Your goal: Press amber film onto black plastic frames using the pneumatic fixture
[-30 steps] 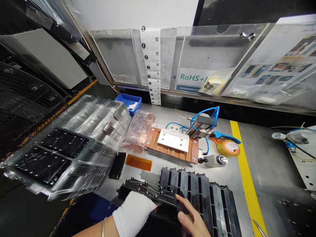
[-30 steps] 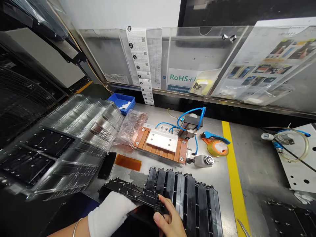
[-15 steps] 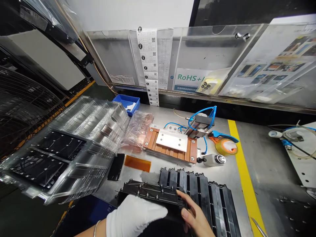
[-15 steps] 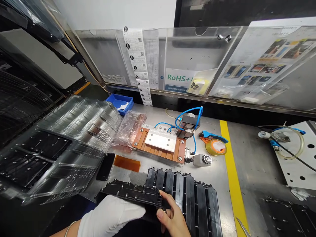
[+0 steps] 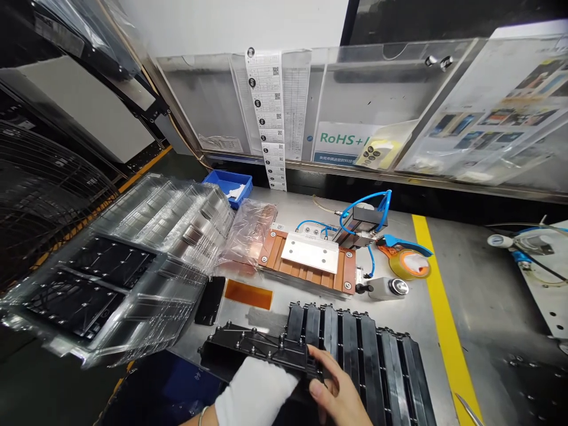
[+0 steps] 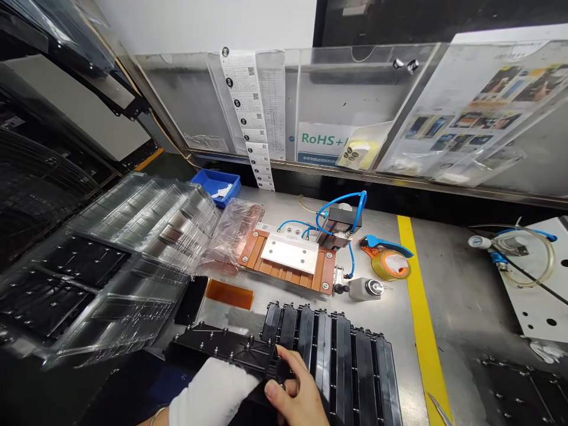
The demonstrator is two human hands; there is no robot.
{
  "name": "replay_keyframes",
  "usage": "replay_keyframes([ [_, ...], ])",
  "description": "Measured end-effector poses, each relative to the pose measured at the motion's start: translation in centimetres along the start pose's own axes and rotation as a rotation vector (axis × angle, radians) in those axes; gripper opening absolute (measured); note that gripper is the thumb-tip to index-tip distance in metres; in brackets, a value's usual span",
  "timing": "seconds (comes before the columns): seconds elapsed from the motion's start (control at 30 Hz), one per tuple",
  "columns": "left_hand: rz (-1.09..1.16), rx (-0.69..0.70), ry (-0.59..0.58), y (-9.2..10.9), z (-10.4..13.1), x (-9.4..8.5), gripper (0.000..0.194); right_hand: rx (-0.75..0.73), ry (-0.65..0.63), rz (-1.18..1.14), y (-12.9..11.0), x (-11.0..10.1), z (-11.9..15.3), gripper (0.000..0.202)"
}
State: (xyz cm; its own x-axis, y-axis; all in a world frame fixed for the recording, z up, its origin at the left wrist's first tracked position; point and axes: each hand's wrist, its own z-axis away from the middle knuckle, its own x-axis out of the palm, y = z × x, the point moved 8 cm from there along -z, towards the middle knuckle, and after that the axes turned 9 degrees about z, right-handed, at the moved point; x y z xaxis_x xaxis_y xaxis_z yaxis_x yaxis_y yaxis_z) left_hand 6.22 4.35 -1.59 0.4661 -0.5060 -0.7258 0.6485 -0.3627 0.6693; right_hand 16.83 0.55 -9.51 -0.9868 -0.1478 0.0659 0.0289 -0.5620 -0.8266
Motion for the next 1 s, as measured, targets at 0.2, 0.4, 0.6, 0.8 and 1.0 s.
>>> replay_keyframes([
  [0.2, 0.157, 0.220, -0.100, 2.7, 1.4, -2.7, 0.032, 0.005, -0.037, -0.015, -0.5, -0.6, -0.1, 0.077],
  [0.4, 0.054, -0.006, -0.019, 0.8, 1.1, -6.2, 0.030, 0.072, -0.010, 0.000, 0.6, -1.3, 0.2, 0.088],
  [0.6, -0.029, -0.103, -0.017, -1.5, 1.3, -2.8, 0.031, 0.067, 0.044, 0.011, 0.9, -0.4, 0.8, 0.085],
  [0.8, -0.040, -0.058, 0.028, -2.0, 0.7, 3.0, 0.030, 0.038, 0.020, 0.015, 0.9, 0.2, 0.3, 0.075],
  [1.0, -0.012, -0.073, 0.007, -1.8, 0.7, -1.2, 0.027, -0.038, 0.092, 0.072, -0.3, -1.8, 0.6, 0.069],
])
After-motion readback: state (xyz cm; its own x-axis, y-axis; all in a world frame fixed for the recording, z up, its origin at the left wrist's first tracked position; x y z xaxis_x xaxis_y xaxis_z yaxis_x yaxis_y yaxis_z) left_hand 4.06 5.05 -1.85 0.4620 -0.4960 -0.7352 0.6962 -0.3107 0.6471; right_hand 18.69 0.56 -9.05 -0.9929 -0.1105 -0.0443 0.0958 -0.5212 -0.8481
